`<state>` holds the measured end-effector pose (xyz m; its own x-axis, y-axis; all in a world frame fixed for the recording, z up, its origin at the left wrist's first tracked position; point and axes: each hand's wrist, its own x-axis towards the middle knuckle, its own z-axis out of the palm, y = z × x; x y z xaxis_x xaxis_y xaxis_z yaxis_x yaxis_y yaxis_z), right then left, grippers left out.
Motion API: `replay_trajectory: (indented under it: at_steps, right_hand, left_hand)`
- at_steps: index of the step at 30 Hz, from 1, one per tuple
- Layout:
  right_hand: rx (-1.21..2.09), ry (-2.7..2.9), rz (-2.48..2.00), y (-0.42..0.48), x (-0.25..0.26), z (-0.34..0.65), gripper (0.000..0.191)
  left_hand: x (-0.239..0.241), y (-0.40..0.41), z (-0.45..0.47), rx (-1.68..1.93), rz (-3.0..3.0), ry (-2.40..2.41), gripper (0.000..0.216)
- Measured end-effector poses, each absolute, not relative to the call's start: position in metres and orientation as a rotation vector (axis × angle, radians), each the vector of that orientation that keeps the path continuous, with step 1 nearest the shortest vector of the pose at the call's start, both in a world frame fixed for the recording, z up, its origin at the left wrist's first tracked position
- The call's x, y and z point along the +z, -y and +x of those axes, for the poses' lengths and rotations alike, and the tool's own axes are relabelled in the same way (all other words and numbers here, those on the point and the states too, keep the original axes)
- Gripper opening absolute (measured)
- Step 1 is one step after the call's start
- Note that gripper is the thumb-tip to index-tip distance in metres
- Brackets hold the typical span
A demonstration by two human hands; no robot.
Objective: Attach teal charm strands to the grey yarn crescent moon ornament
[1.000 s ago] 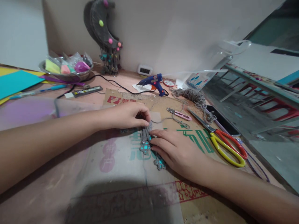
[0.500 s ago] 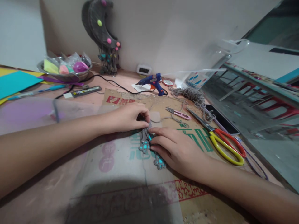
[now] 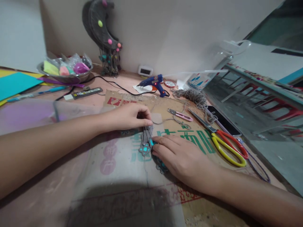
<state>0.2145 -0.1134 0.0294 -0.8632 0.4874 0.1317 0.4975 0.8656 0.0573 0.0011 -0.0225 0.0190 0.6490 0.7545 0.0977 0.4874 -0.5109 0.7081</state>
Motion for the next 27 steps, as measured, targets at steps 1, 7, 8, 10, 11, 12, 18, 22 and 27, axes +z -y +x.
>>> replay_trajectory:
  at_steps: [1, 7, 8, 10, 11, 12, 18, 22, 27]
  right_hand:
    - [-0.126, 2.924, -0.777, 0.114, 0.031, 0.214, 0.023]
    - [-0.068, 2.924, -0.757, 0.116, 0.033, 0.212, 0.021]
    - [-0.073, 2.924, -0.762, 0.115, 0.032, 0.212, 0.020]
    - [-0.086, 2.912, -0.778, 0.114, 0.030, 0.213, 0.017]
    - [-0.088, 2.902, -0.783, 0.114, 0.029, 0.213, 0.016]
    - [-0.086, 2.891, -0.784, 0.113, 0.029, 0.213, 0.016]
    - [-0.145, 2.814, -0.868, 0.111, 0.034, 0.211, 0.022]
    - [-0.128, 2.807, -0.908, 0.108, 0.036, 0.211, 0.025]
    - [0.010, 2.738, -0.940, 0.101, 0.035, 0.214, 0.024]
  left_hand:
    - [0.019, 0.022, 0.001, 0.524, 2.216, -0.962, 0.020]
    - [0.016, 0.020, -0.001, 0.530, 2.308, -0.907, 0.016]
    - [0.016, 0.020, -0.001, 0.530, 2.325, -0.900, 0.016]
    - [0.015, 0.021, 0.000, 0.531, 2.346, -0.909, 0.018]
    - [0.016, 0.021, 0.001, 0.531, 2.352, -0.911, 0.018]
    - [0.016, 0.022, 0.001, 0.534, 2.361, -0.906, 0.018]
    - [0.017, 0.025, 0.002, 0.543, 2.453, -0.865, 0.019]
    - [0.014, 0.026, 0.003, 0.552, 2.480, -0.867, 0.017]
    - [0.011, 0.027, 0.004, 0.566, 2.500, -0.865, 0.014]
